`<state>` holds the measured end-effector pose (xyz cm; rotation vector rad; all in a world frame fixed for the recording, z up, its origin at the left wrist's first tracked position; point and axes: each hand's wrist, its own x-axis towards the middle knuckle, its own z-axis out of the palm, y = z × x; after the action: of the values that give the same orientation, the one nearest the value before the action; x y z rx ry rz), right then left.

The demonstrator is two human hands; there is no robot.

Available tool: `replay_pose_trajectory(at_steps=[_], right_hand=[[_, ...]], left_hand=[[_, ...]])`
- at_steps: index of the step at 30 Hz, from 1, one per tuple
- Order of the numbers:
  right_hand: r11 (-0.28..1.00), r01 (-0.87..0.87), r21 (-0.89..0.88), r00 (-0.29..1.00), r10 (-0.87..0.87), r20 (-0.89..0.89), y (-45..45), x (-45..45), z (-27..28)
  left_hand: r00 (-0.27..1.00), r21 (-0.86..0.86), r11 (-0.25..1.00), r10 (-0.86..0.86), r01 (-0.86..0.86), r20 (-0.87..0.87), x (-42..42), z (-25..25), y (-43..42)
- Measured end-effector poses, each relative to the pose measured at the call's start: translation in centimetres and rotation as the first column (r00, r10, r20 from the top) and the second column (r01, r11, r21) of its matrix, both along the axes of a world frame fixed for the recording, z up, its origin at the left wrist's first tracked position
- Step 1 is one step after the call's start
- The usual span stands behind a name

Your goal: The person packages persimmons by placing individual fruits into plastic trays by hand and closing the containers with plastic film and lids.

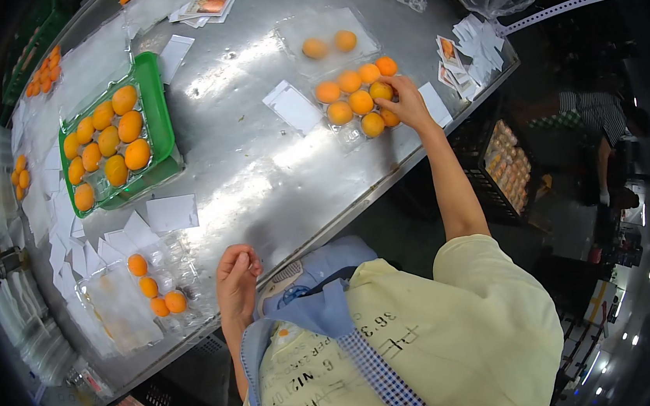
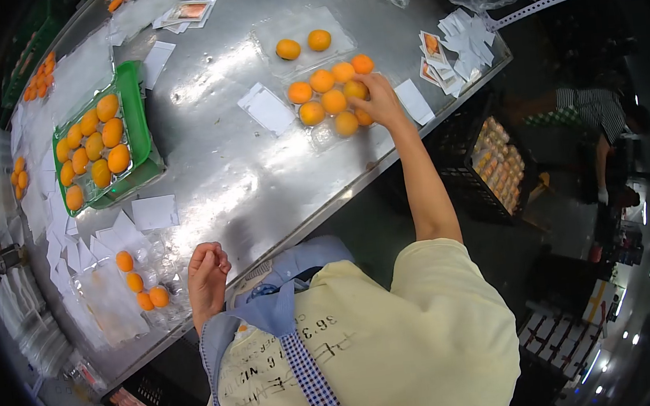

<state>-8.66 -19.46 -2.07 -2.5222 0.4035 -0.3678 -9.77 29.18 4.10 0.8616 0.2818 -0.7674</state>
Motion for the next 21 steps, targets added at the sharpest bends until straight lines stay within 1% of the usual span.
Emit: replay_pose_trajectory(at_steps=[1, 4, 5, 7, 8, 11, 12, 15, 16, 21], right_hand=[[1.0, -0.017, 0.018, 1.0, 0.018, -0.013, -0.2, 0.0, 0.2], [0.993, 0.115, -0.022, 0.99, -0.113, 0.086, -0.7, -1.6, 1.3], [0.986, 0.165, -0.033, 0.985, -0.167, -0.05, -0.4, -2.3, 1.8], [0.964, 0.255, -0.078, 0.911, -0.267, -0.315, 0.7, -4.0, 2.8], [0.971, 0.205, -0.119, 0.882, -0.236, -0.407, 1.1, -4.6, 2.7], [0.955, 0.193, -0.224, 0.946, -0.242, -0.216, 2.4, -5.6, 1.1], [0.953, 0.209, -0.222, 0.948, -0.252, -0.192, 2.6, -5.6, 0.9], [0.955, 0.269, -0.124, 0.935, -0.29, -0.203, 3.0, -5.4, 0.6], [0.954, 0.269, -0.134, 0.933, -0.293, -0.209, 3.1, -5.4, 0.6], [0.972, 0.219, -0.089, 0.976, -0.219, 0.004, 3.1, -5.9, 0.1]], left_hand=[[1.0, 0.002, 1.0, -0.004, 0.004, -0.016, -0.3, 0.2, -0.8], [0.998, 0.018, 0.998, -0.057, 0.057, -0.019, -1.0, 0.1, -2.5], [0.997, 0.027, 0.997, -0.073, 0.074, -0.023, -1.2, 0.0, -2.9], [0.998, 0.04, 0.997, -0.064, 0.065, -0.027, -1.3, 0.2, -4.0], [0.998, 0.046, 0.997, -0.06, 0.062, -0.031, -1.3, 0.3, -4.6], [0.999, 0.035, 0.998, -0.045, 0.046, -0.03, -1.2, -0.2, -5.9], [0.998, 0.035, 0.998, -0.054, 0.055, -0.03, -1.2, -0.2, -6.3], [0.997, 0.041, 0.996, -0.076, 0.077, -0.031, -1.0, -0.1, -7.5], [0.996, 0.045, 0.996, -0.082, 0.083, -0.031, -1.0, 0.0, -7.9], [0.994, 0.065, 0.993, -0.096, 0.099, -0.047, -1.1, -0.1, -9.1]])
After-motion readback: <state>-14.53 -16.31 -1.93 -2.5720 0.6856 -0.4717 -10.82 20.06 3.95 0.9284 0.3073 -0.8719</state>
